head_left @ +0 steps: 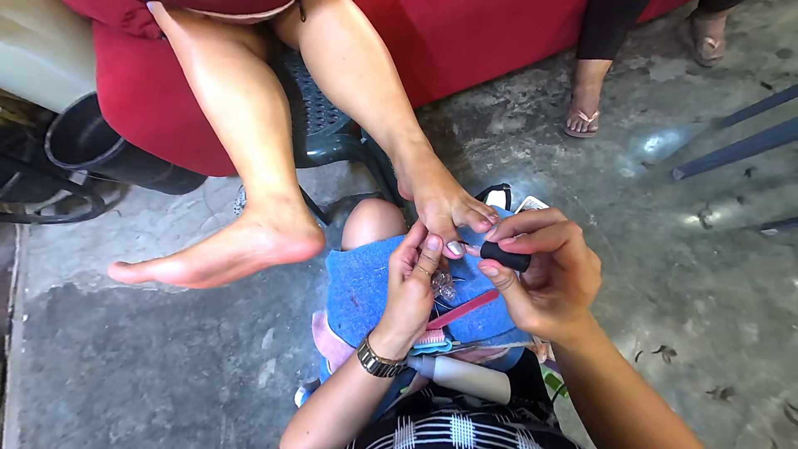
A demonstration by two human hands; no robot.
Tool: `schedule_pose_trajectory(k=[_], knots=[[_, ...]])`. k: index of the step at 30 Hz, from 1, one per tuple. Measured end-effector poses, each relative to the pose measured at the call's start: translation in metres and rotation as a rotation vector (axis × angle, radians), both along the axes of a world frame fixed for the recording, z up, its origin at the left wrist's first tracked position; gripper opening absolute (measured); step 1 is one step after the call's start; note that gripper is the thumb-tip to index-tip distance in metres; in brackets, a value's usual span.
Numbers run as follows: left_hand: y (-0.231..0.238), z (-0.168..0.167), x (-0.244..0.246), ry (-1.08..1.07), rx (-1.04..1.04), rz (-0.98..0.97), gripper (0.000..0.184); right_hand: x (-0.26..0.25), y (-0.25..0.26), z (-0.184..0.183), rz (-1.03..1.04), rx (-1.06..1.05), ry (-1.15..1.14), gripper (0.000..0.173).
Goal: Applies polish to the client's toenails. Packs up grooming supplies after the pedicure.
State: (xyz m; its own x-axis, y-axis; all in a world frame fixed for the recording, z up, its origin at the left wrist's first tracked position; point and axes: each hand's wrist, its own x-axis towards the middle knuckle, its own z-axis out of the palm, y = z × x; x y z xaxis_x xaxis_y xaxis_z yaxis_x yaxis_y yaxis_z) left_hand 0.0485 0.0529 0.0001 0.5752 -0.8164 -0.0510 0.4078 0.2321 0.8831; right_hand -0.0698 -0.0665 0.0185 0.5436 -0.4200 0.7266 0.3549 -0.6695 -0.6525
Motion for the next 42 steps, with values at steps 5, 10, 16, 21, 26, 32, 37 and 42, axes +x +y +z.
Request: schedule_pose_trajectory(k=[5, 10, 16, 21, 26, 32, 37, 42], knots=[[0.000, 0.001, 0.000, 0.010, 0.003, -0.006, 0.024, 0.000, 0.001, -0.001, 0.013, -0.008, 0.018, 0.021], [0.000, 0.001, 0.000, 0.007, -0.001, -0.014, 0.025, -0.003, 0.000, -0.001, 0.048, -0.004, 0.034, 0.020], [0.000, 0.001, 0.000, 0.006, -0.002, -0.017, 0.026, -0.001, 0.001, 0.000, 0.014, 0.010, -0.018, 0.024], [0.000, 0.001, 0.000, -0.003, -0.002, -0.008, 0.026, 0.001, 0.001, 0.003, -0.001, -0.100, 0.049, 0.018], [0.000, 0.001, 0.000, -0.005, -0.001, -0.015, 0.025, -0.004, -0.002, 0.005, 0.075, -0.009, 0.053, 0.020], [0.001, 0.003, -0.001, 0.031, 0.004, -0.030, 0.026, -0.003, 0.001, 0.001, 0.083, 0.077, 0.004, 0.022], [0.003, 0.007, -0.004, 0.101, -0.001, -0.028, 0.026, -0.016, 0.013, -0.002, 0.121, 0.252, -0.052, 0.023], [0.003, 0.009, -0.005, 0.119, -0.002, -0.033, 0.026, -0.020, 0.036, -0.013, 0.054, 0.420, -0.102, 0.020]])
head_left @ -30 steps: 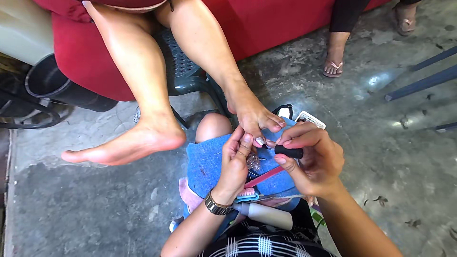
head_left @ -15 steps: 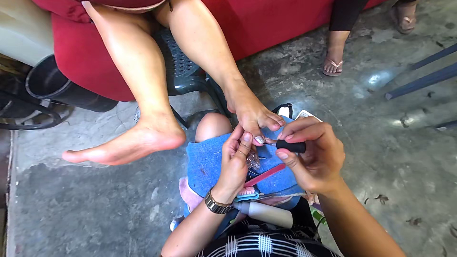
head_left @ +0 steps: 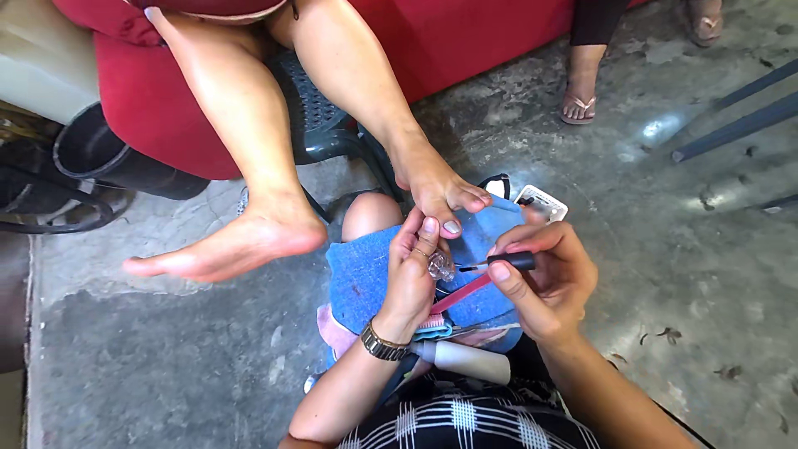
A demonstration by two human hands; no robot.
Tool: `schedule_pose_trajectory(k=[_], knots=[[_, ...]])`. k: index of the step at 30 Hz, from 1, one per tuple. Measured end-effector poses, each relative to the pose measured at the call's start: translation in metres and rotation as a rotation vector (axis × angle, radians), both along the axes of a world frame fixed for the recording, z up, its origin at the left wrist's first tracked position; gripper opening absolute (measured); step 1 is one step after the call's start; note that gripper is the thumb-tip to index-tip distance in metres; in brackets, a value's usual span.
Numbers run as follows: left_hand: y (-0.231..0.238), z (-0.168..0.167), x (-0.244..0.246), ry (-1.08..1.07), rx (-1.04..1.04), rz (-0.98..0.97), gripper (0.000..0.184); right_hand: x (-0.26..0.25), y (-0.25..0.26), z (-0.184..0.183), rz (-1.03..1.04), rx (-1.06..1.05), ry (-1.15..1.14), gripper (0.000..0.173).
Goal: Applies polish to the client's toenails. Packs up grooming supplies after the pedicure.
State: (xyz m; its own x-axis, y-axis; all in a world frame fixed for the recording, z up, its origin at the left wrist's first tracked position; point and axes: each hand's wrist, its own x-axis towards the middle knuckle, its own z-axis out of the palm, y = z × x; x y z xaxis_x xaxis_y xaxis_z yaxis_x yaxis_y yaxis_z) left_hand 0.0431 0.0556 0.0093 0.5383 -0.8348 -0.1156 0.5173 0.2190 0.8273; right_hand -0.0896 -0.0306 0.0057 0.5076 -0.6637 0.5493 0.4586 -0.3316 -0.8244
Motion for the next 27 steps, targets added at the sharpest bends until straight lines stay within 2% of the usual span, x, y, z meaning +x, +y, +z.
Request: schedule_pose_trajectory(k=[2, 4, 9, 11, 13, 14, 16, 19, 27], knots=[[-0.002, -0.001, -0.001, -0.001, -0.007, 0.010, 0.025, -0.001, 0.006, -0.004, 0.013, 0.073, -0.018, 0.020], [-0.003, -0.001, -0.002, 0.002, -0.007, 0.020, 0.025, -0.001, 0.011, -0.005, -0.001, 0.047, -0.020, 0.021], [-0.003, -0.001, -0.003, 0.011, -0.012, 0.017, 0.025, 0.002, 0.019, -0.014, -0.163, -0.258, 0.060, 0.024], [-0.003, -0.001, -0.004, -0.002, -0.005, 0.020, 0.025, 0.006, 0.023, -0.019, -0.227, -0.394, 0.105, 0.018], [-0.003, -0.002, -0.003, -0.014, -0.005, 0.018, 0.026, 0.007, 0.024, -0.022, -0.212, -0.440, 0.124, 0.013], [-0.003, -0.003, -0.002, -0.008, -0.008, 0.015, 0.026, 0.006, 0.023, -0.022, -0.162, -0.380, 0.130, 0.018], [-0.003, -0.004, -0.001, 0.007, -0.007, 0.008, 0.026, 0.005, 0.021, -0.022, -0.050, -0.097, 0.143, 0.029], [-0.004, -0.006, 0.000, 0.007, 0.002, -0.006, 0.029, 0.016, 0.019, -0.017, -0.003, 0.298, 0.243, 0.020], [-0.004, -0.009, 0.002, 0.010, -0.009, -0.011, 0.032, 0.032, 0.018, -0.012, -0.101, 0.328, 0.348, 0.011]])
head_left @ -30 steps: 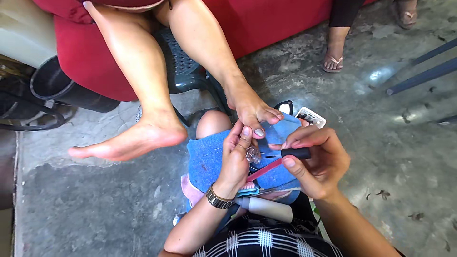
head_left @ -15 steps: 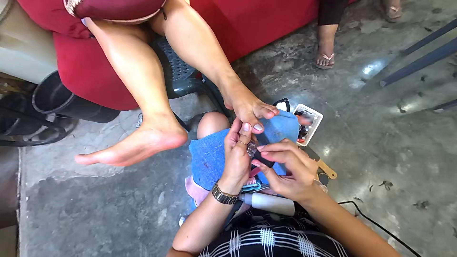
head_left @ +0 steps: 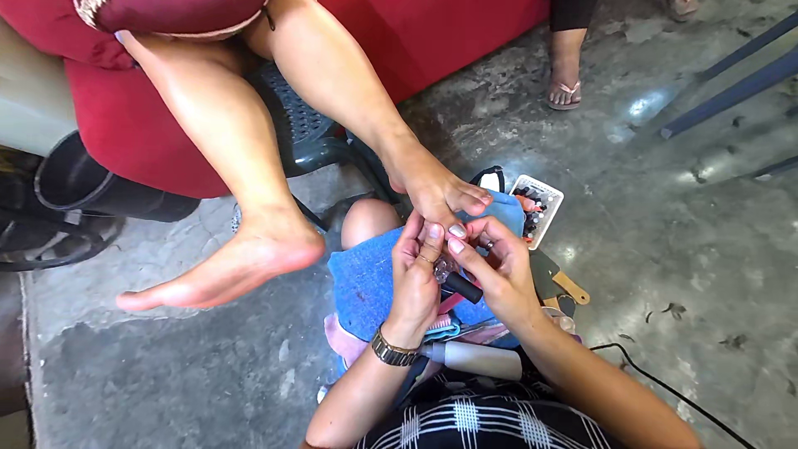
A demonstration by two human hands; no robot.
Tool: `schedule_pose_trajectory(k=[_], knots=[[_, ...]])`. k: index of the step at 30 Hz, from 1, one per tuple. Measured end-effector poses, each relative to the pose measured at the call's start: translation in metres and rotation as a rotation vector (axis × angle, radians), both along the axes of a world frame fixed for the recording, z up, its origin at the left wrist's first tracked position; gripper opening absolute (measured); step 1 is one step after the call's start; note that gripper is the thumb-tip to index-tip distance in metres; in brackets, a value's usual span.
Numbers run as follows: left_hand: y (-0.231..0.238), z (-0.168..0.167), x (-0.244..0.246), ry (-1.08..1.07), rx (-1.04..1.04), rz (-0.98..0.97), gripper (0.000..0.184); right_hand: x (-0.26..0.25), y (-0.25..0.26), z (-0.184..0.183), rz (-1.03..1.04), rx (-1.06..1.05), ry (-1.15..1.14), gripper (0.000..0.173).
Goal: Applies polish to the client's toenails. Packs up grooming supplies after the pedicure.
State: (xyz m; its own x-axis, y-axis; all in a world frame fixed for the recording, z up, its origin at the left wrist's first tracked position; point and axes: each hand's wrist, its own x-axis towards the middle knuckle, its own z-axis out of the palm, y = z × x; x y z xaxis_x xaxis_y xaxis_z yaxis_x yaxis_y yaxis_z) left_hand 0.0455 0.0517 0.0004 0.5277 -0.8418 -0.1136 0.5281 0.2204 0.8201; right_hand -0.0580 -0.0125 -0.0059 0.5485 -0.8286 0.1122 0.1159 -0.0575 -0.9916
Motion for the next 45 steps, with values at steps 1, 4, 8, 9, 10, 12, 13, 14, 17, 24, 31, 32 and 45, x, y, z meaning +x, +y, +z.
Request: schedule_pose_trajectory(k=[1, 4, 8, 9, 10, 12, 13, 14, 17, 24, 31, 32, 45], knots=[[0.000, -0.001, 0.000, 0.002, -0.004, -0.001, 0.032, 0.000, 0.000, 0.000, 0.001, -0.001, -0.004, 0.011], [0.000, -0.002, 0.001, -0.003, -0.003, -0.009, 0.031, -0.001, -0.001, -0.001, 0.003, -0.020, -0.004, 0.010], [0.000, -0.002, 0.002, -0.007, 0.016, -0.012, 0.031, -0.004, -0.005, -0.003, 0.015, -0.119, 0.015, 0.014], [0.000, -0.002, 0.001, -0.006, 0.011, -0.014, 0.031, -0.006, -0.007, -0.005, 0.009, -0.185, 0.039, 0.017], [0.000, -0.001, 0.001, -0.001, 0.006, -0.014, 0.030, -0.009, -0.009, -0.008, 0.000, -0.278, 0.051, 0.021], [0.002, 0.000, -0.001, 0.022, 0.009, -0.012, 0.031, -0.019, -0.015, -0.014, 0.044, -0.457, 0.028, 0.021], [0.004, 0.002, -0.002, 0.044, 0.020, -0.005, 0.031, -0.026, -0.017, -0.016, 0.113, -0.523, -0.002, 0.021], [0.006, 0.004, -0.003, 0.065, 0.037, -0.002, 0.033, -0.032, -0.019, -0.015, 0.199, -0.583, -0.032, 0.025], [0.015, 0.007, -0.010, 0.068, 0.093, 0.012, 0.035, -0.045, -0.012, 0.001, 0.402, -0.755, -0.067, 0.032], [0.049, 0.009, -0.021, -0.140, 0.099, -0.190, 0.059, -0.059, -0.016, 0.038, 0.412, -0.995, 0.018, 0.018], [0.088, 0.009, -0.051, -0.324, -0.049, -0.436, 0.033, -0.091, 0.000, 0.034, 0.315, -1.190, 0.213, 0.045], [0.094, 0.008, -0.061, -0.327, -0.042, -0.423, 0.033, -0.096, 0.005, 0.033, 0.323, -1.202, 0.226, 0.048], [0.137, 0.046, -0.109, -0.473, 0.133, -0.065, 0.045, -0.127, 0.058, 0.070, 0.295, -1.229, 0.136, 0.032]])
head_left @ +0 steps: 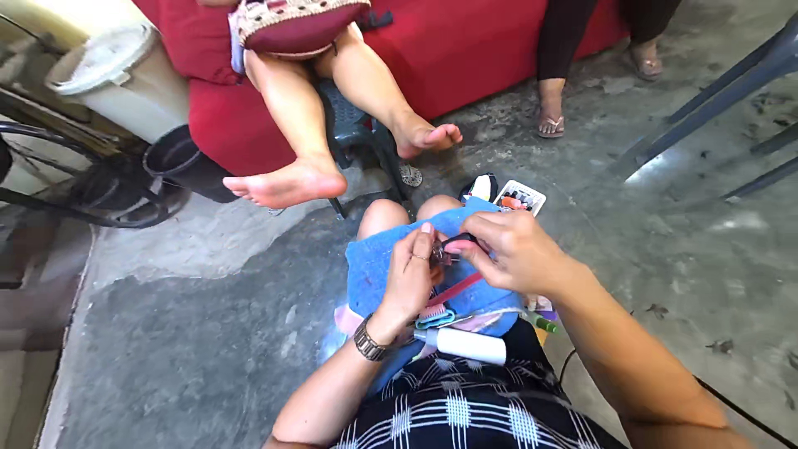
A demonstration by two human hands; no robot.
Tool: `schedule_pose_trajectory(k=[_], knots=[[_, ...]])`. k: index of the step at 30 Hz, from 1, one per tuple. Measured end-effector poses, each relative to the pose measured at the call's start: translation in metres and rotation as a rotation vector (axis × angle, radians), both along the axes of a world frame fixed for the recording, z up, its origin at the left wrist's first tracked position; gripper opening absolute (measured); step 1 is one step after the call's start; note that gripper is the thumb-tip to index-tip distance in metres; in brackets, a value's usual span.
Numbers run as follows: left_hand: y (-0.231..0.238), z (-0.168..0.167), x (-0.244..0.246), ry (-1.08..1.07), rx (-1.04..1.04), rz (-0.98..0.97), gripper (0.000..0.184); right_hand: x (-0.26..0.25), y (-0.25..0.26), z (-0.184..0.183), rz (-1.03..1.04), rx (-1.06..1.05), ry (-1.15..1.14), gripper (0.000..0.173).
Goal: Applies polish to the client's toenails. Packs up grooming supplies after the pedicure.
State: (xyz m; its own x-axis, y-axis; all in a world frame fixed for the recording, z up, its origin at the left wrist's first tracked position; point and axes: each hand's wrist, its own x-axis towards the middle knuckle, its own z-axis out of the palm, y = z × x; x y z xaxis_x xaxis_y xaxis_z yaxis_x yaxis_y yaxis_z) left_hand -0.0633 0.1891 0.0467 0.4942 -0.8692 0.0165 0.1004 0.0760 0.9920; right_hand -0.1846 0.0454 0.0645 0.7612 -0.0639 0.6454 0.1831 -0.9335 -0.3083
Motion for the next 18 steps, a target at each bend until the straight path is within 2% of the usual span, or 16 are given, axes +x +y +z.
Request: schedule_pose_trajectory(k=[2, 3, 4, 6, 8, 9, 10, 11, 14, 15, 16, 17, 18], knots=[[0.004, -0.003, 0.000, -0.211, -0.070, 0.025, 0.044, 0.000, 0.007, 0.002, -0.086, 0.017, 0.032, 0.050], [0.007, -0.002, -0.001, -0.241, -0.081, 0.019, 0.043, 0.000, 0.009, 0.007, -0.103, 0.057, 0.081, 0.056], [0.009, 0.000, -0.002, -0.208, -0.077, 0.002, 0.044, -0.002, 0.011, 0.014, -0.091, 0.090, 0.126, 0.053], [0.013, 0.010, -0.002, 0.032, -0.039, -0.055, 0.045, -0.009, 0.010, 0.029, 0.055, 0.133, 0.159, 0.033], [0.015, 0.024, 0.002, 0.293, 0.017, -0.110, 0.047, -0.007, 0.006, 0.036, 0.266, 0.113, 0.065, 0.025], [0.015, 0.029, 0.003, 0.333, 0.027, -0.123, 0.048, -0.004, 0.005, 0.037, 0.297, 0.096, 0.000, 0.022], [0.015, 0.031, 0.005, 0.280, 0.008, -0.119, 0.048, 0.000, 0.004, 0.037, 0.280, 0.080, -0.041, 0.019], [0.014, 0.032, 0.007, 0.124, -0.042, -0.094, 0.048, 0.003, 0.003, 0.038, 0.220, 0.065, -0.056, 0.017], [0.009, 0.030, 0.020, -0.613, -0.244, 0.104, 0.048, 0.016, 0.003, 0.047, -0.019, 0.053, -0.007, 0.041], [0.009, 0.032, 0.023, -0.713, -0.266, 0.129, 0.048, 0.018, 0.001, 0.052, -0.050, 0.059, 0.014, 0.046], [0.010, 0.036, 0.025, -0.691, -0.263, 0.115, 0.047, 0.019, 0.000, 0.058, -0.040, 0.045, 0.011, 0.043], [0.010, 0.042, 0.027, -0.559, -0.250, 0.066, 0.046, 0.018, -0.002, 0.066, 0.019, 0.022, 0.000, 0.032], [0.011, 0.051, 0.028, -0.346, -0.231, -0.032, 0.043, 0.017, -0.003, 0.075, 0.107, -0.023, -0.010, 0.028]])
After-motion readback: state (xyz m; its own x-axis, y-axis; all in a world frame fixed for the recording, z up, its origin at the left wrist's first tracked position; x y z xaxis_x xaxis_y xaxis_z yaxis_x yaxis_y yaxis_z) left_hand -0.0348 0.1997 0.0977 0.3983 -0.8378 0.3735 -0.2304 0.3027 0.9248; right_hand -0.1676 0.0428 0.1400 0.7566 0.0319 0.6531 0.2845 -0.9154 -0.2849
